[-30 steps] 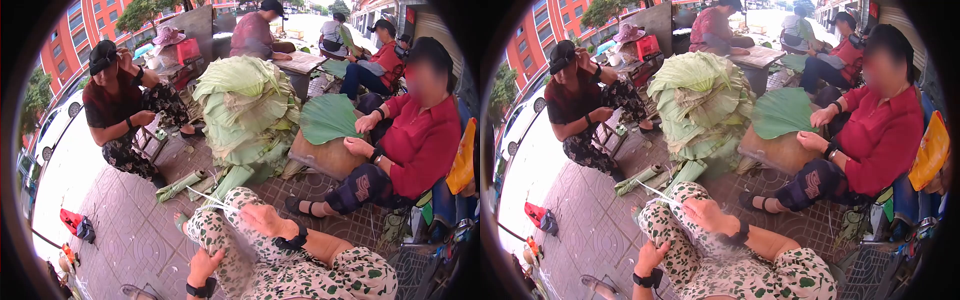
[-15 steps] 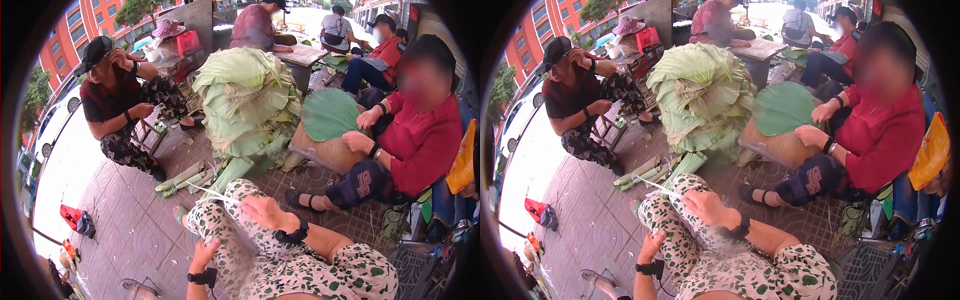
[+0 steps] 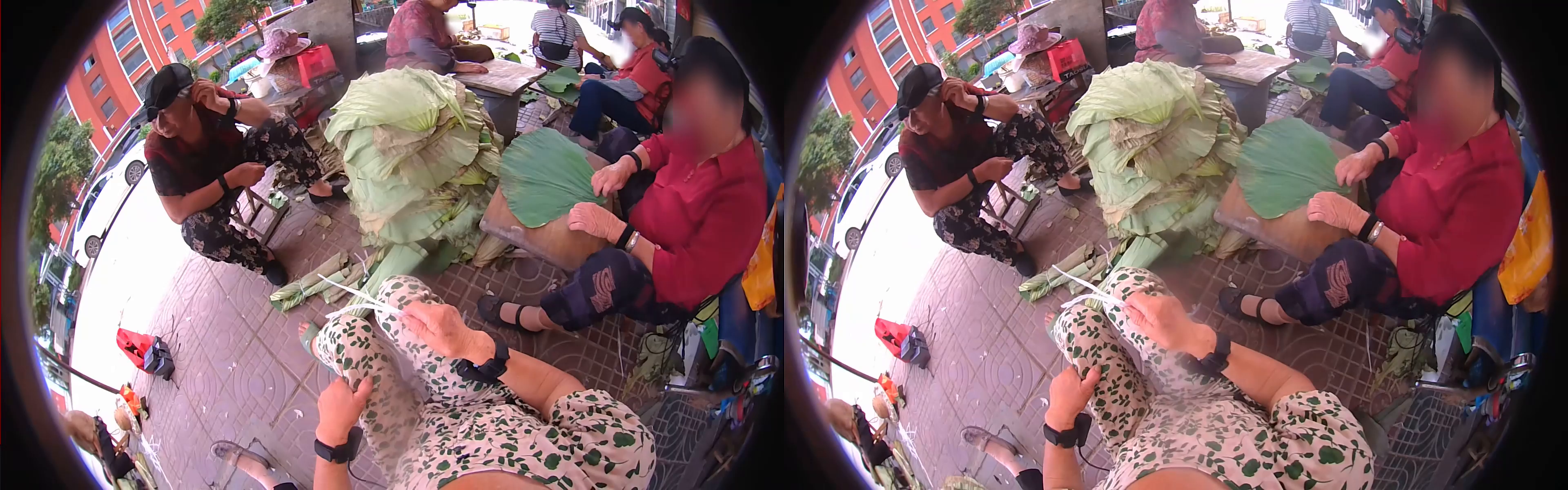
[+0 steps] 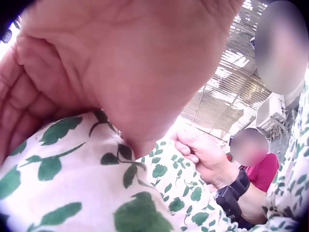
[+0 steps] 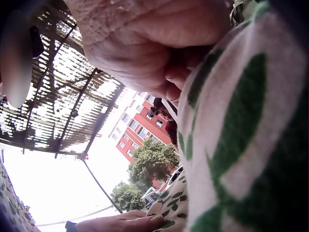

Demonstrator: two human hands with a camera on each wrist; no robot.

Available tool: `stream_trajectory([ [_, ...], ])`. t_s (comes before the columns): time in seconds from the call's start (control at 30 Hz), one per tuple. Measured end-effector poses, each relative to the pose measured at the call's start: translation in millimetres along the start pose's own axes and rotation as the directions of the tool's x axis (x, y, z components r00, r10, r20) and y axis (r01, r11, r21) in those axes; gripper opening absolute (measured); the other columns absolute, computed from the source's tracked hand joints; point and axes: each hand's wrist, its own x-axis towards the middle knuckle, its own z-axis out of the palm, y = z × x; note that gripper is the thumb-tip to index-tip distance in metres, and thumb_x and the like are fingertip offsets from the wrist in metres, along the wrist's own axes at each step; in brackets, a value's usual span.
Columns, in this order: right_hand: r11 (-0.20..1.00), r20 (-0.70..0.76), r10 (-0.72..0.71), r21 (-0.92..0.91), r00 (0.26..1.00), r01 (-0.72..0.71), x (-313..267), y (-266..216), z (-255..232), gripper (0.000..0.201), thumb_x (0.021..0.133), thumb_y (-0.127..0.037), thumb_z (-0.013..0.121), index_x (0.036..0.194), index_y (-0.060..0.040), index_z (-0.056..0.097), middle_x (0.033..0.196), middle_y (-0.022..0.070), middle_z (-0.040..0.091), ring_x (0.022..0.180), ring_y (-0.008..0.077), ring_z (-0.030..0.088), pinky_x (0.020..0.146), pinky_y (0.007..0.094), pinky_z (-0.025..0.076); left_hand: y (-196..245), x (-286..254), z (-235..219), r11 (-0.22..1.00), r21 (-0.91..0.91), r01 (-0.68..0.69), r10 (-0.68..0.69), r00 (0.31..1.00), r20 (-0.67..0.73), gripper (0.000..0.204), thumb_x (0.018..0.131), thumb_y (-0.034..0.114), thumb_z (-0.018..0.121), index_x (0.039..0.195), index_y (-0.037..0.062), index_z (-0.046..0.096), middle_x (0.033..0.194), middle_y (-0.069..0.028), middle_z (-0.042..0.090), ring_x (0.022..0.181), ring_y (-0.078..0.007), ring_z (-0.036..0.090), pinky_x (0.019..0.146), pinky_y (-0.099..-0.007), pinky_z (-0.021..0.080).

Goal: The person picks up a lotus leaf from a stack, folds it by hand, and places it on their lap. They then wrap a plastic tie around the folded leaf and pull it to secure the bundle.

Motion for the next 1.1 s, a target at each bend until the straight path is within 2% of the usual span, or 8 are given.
stream_trajectory([
  [0.17,0.998,0.033,0.061,0.018,0.998,-0.062,0.4,-3.0,-1.0,0.011,0.092,-0.017,0.055,0.092,-0.0065,0.058,0.072,0.0146,0.058,0.067,0.0340,0.058,0.057,0.0400,0.043,2.6,-7.7,-7.6,0.995,0.066,-0.074,0.075,0.997,-0.019,0.056,0.080,0.051,0.060,0.083,-0.0049,0.063,0.075,-0.0269,0.062,0.075,-0.0446,0.061,0.068,-0.0489,0.047],
  [0.23,0.997,0.034,0.073,0.022,0.997,-0.074,-0.6,-1.9,-1.4,0.011,0.092,-0.017,0.055,0.092,-0.0066,0.058,0.071,0.0144,0.058,0.067,0.0340,0.058,0.057,0.0399,0.043,-0.4,-8.3,-15.3,0.972,0.051,-0.228,0.230,0.972,-0.044,0.054,0.080,0.050,0.060,0.082,-0.0040,0.063,0.073,-0.0250,0.062,0.072,-0.0442,0.060,0.066,-0.0489,0.047],
  [0.3,0.998,0.031,0.058,0.022,0.998,-0.059,-0.3,-0.3,-1.6,0.013,0.094,-0.017,0.054,0.093,-0.0045,0.059,0.065,0.0125,0.055,0.061,0.0314,0.057,0.055,0.0368,0.044,4.7,-7.3,-24.2,0.963,0.049,-0.266,0.268,0.962,-0.047,0.046,0.081,0.042,0.065,0.084,-0.0039,0.063,0.070,-0.0207,0.063,0.064,-0.0355,0.062,0.061,-0.0423,0.048],
  [0.4,0.999,0.023,0.047,-0.018,0.999,-0.047,0.4,-0.3,-2.6,0.013,0.094,-0.016,0.053,0.094,-0.0043,0.058,0.066,0.0126,0.054,0.061,0.0316,0.057,0.055,0.0366,0.044,15.6,-4.0,-24.7,0.839,-0.489,-0.237,0.267,0.964,-0.010,0.021,0.085,0.018,0.067,0.091,-0.0021,0.065,0.068,-0.0057,0.065,0.059,-0.0098,0.057,0.055,-0.0263,0.046],
  [0.5,1.000,0.014,0.028,-0.010,0.999,-0.028,-0.5,-0.5,-4.2,0.012,0.094,-0.015,0.052,0.096,-0.0039,0.058,0.066,0.0127,0.054,0.062,0.0320,0.057,0.056,0.0368,0.044,28.9,2.6,-11.8,0.825,-0.539,-0.168,0.310,0.933,0.184,0.022,0.087,0.019,0.066,0.092,-0.0018,0.065,0.069,-0.0040,0.065,0.062,-0.0087,0.057,0.055,-0.0260,0.046],
  [0.67,0.996,0.000,0.088,0.033,0.996,-0.088,-0.4,2.5,-4.9,0.013,0.093,-0.016,0.054,0.098,-0.0052,0.059,0.067,0.0126,0.055,0.062,0.0308,0.057,0.056,0.0368,0.043,39.7,9.3,16.6,0.892,-0.279,-0.355,0.344,0.935,-0.090,0.015,0.081,0.019,0.068,0.082,0.0048,0.068,0.062,-0.0066,0.063,0.055,-0.0151,0.060,0.054,-0.0287,0.047],
  [1.0,0.987,-0.001,0.146,0.065,0.989,-0.146,1.8,4.0,-7.1,0.016,0.093,-0.022,0.055,0.097,-0.0066,0.059,0.071,0.0131,0.058,0.064,0.0319,0.058,0.057,0.0391,0.043,34.6,4.1,32.4,0.850,-0.437,-0.294,0.242,0.955,-0.170,0.014,0.079,0.019,0.071,0.081,0.0058,0.068,0.061,-0.0053,0.064,0.053,-0.0138,0.060,0.053,-0.0269,0.046],
  [1.1,0.989,-0.025,0.134,0.062,0.991,-0.133,1.1,3.4,-6.8,0.015,0.092,-0.021,0.056,0.095,-0.0064,0.059,0.071,0.0135,0.059,0.065,0.0325,0.058,0.057,0.0398,0.044,31.8,7.3,38.4,0.840,-0.441,-0.315,0.254,0.948,-0.192,0.012,0.083,0.013,0.069,0.083,0.0015,0.068,0.059,-0.0011,0.061,0.053,-0.0062,0.055,0.051,-0.0227,0.044],
])
